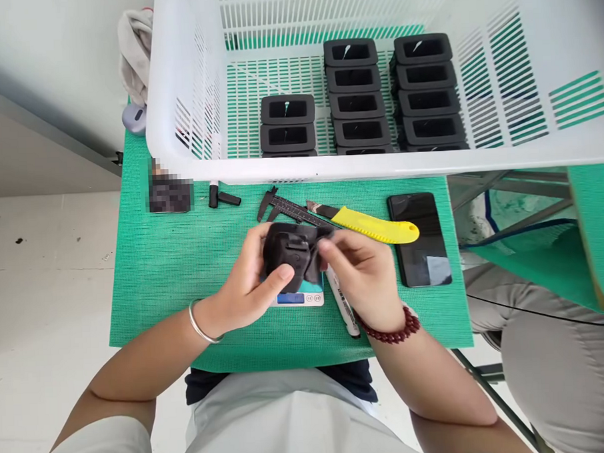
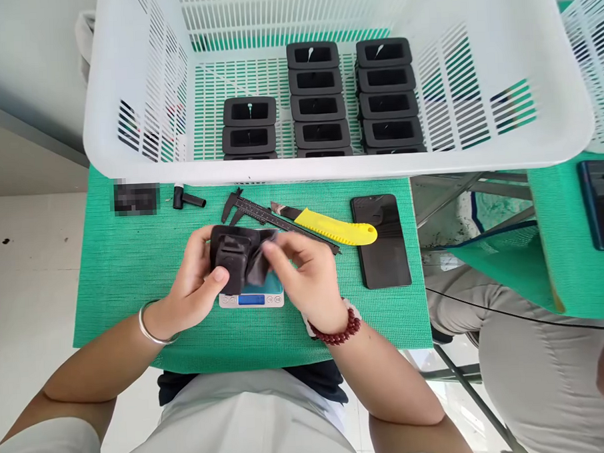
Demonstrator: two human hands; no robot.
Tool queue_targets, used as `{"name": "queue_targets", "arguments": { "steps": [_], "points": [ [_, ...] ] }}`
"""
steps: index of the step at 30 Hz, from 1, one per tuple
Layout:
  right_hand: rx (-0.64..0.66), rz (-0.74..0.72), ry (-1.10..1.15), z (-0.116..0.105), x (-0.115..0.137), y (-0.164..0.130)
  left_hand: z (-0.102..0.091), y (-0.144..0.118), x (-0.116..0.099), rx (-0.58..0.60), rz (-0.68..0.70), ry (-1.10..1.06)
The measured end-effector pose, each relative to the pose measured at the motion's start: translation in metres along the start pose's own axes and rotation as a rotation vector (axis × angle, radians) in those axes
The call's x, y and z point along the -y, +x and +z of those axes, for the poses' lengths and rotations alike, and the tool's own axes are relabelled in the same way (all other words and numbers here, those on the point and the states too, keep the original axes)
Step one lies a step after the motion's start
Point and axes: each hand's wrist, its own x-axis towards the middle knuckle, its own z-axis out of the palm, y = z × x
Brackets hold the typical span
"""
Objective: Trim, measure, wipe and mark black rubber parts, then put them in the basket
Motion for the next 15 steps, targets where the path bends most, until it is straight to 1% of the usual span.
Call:
{"name": "queue_targets", "arguments": {
  "steps": [2,3,4,7,10,12,15],
  "points": [
    [-0.115,-0.028,0.045,-0.005,-0.004,0.003,-0.002,0.0,-0.001,0.037,0.02,0.044],
    [-0.126,-0.044,0.087,-0.008,-0.007,0.004,-0.003,0.001,-0.002,0.053,0.029,0.067],
    [-0.101,-0.055,0.131,-0.01,-0.009,0.006,-0.004,0.002,-0.003,0.066,0.036,0.087],
    [0.036,-0.048,0.224,-0.015,-0.013,0.007,-0.008,0.006,-0.006,0.079,0.052,0.147],
    [0.105,-0.022,0.238,-0.017,-0.01,0.007,-0.01,0.009,-0.008,0.073,0.085,0.25],
    [0.151,-0.009,0.234,-0.017,-0.008,0.007,-0.01,0.008,-0.008,0.025,0.09,0.306],
    [0.199,-0.014,0.217,-0.015,-0.006,0.007,-0.008,0.005,-0.006,-0.078,0.084,0.326]
  ]
}}
